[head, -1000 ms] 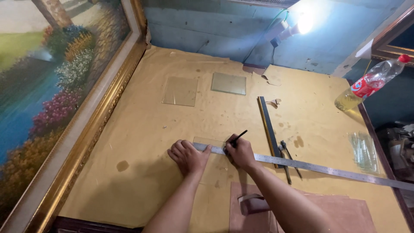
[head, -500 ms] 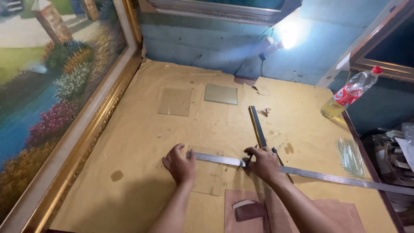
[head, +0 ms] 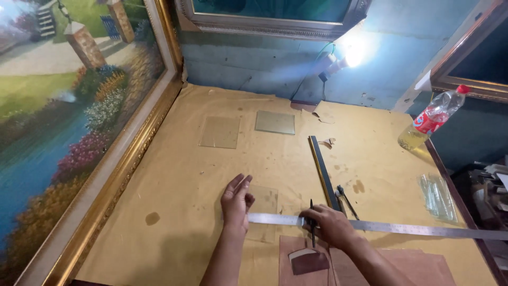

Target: Measuring and marking dimensions on small glass sheets using a metal ruler and a marker.

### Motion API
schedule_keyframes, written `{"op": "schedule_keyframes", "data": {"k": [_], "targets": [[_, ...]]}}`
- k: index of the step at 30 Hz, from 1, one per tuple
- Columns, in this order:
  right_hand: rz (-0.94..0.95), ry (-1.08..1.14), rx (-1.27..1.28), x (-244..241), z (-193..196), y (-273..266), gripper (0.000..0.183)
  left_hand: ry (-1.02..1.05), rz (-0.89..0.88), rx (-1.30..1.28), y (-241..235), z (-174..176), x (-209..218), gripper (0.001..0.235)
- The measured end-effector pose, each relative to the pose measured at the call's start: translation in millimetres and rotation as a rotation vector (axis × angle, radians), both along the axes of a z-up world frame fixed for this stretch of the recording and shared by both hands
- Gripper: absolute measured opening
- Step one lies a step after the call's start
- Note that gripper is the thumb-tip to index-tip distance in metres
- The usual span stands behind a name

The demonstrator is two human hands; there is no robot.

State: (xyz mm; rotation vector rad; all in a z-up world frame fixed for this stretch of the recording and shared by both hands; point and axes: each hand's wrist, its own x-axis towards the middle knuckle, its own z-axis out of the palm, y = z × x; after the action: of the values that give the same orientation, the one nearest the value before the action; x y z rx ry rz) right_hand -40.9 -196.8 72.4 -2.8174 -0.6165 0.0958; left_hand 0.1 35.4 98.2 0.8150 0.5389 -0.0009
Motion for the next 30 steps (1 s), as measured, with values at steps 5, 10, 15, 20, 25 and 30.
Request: {"op": "schedule_keyframes", "data": {"k": [5,10,15,20,25,30], "targets": [[-0.030,0.130,-0.025,-20,3,7,0.027,0.111,-0.139,-0.130,-5,13,-16,0.039],[-0.042,0.091,0.011,-23,-13,1,0.027,0.131,-0.208,-0.262,-7,18,-20,0.043],[-0.050,0.120,0.003,-25,-14,-1,0.028,0.022,-0.302,-0.445,-4,1,-15,0.027],[-0.066,0.080,0.121,-22,-18,1,0.024,0.176,-0.211,-0.018,1,-5,-7,0.030],[-0.218,0.048,0.078,-20,-17,-1,0.023,0.153,-0.224,0.815,18,-18,-2,0.048],[-0.627,-0.033,-0.033,-6,-10,-12,0.038,-0.492,-1.066,1.898,37,-38,6,0.051]]}}
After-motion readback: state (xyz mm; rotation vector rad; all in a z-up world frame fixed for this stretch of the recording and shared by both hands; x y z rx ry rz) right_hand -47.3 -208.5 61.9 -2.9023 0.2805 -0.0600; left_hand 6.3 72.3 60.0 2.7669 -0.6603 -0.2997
